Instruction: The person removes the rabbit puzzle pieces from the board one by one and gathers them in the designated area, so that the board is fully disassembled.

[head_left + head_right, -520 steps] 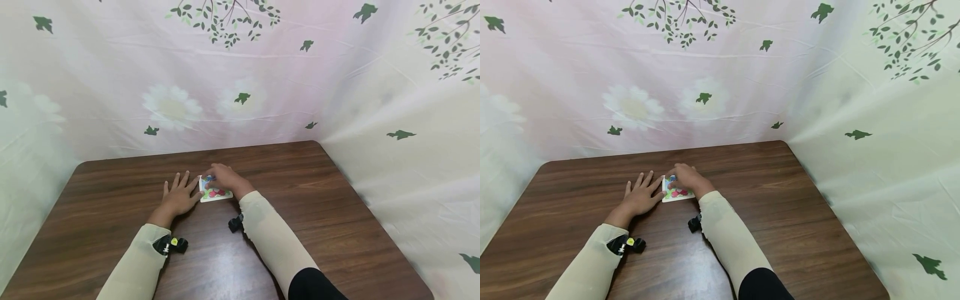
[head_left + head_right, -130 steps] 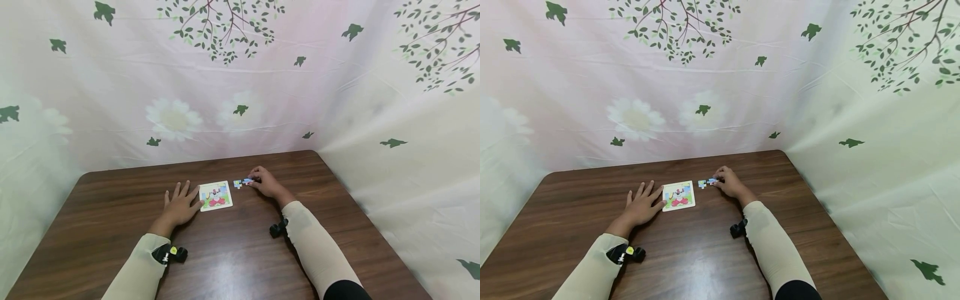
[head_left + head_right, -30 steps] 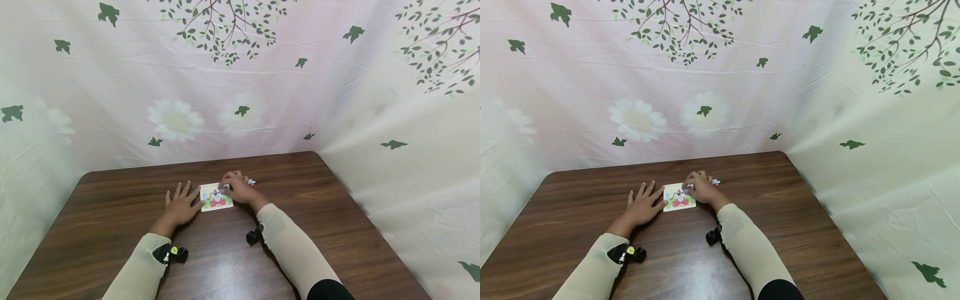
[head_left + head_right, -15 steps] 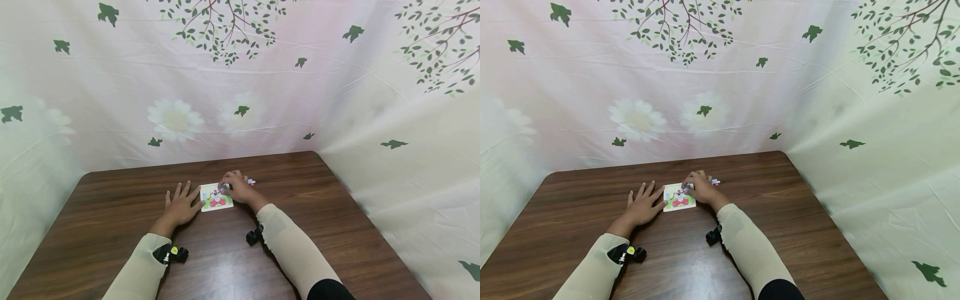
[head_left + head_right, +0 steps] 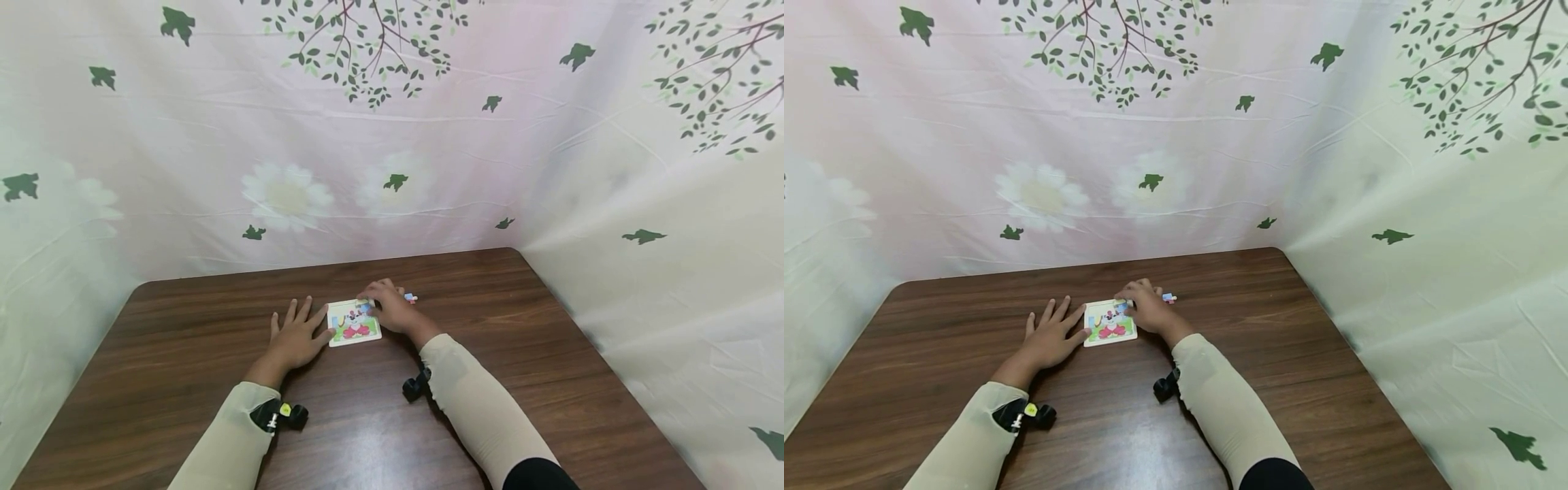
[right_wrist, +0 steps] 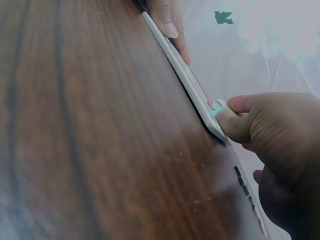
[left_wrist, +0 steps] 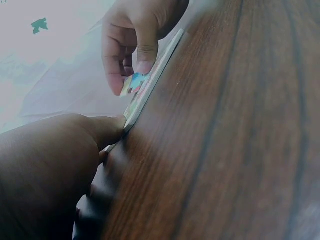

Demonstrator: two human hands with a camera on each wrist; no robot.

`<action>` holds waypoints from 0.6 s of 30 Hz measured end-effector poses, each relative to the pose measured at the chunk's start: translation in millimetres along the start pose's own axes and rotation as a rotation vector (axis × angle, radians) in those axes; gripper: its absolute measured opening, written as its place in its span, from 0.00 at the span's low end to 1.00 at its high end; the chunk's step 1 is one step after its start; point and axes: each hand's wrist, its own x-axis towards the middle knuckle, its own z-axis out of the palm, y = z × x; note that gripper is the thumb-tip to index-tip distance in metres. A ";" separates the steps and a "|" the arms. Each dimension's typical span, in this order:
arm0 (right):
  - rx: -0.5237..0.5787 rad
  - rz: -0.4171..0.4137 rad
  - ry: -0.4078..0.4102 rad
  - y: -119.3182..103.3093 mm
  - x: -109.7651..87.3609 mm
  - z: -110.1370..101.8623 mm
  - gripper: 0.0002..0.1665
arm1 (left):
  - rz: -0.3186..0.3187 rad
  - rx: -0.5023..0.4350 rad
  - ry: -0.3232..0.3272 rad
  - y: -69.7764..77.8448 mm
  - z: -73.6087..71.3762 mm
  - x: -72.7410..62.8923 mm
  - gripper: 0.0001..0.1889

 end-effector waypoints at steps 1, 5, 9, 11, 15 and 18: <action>-0.010 -0.003 -0.001 -0.3 -0.1 0.2 0.21 | -0.001 0.000 -0.001 0.0 0.1 -0.1 0.39; -0.014 -0.017 0.001 -1.9 -0.6 -0.6 0.22 | -0.003 -0.004 0.000 1.2 -1.0 -1.2 0.39; -0.004 -0.021 0.002 -2.0 -1.4 -1.0 0.23 | -0.010 0.001 -0.007 1.5 -1.3 -2.5 0.39; 0.002 -0.018 0.009 -0.8 -2.1 -1.1 0.23 | -0.012 0.003 -0.010 1.3 -1.1 -2.9 0.39; 0.027 -0.004 0.055 3.7 -3.9 -2.4 0.19 | 0.001 -0.008 0.000 1.4 -1.3 -3.4 0.39; 0.039 0.012 0.088 7.9 -5.6 -4.1 0.17 | 0.009 -0.016 0.008 1.9 -1.4 -3.5 0.39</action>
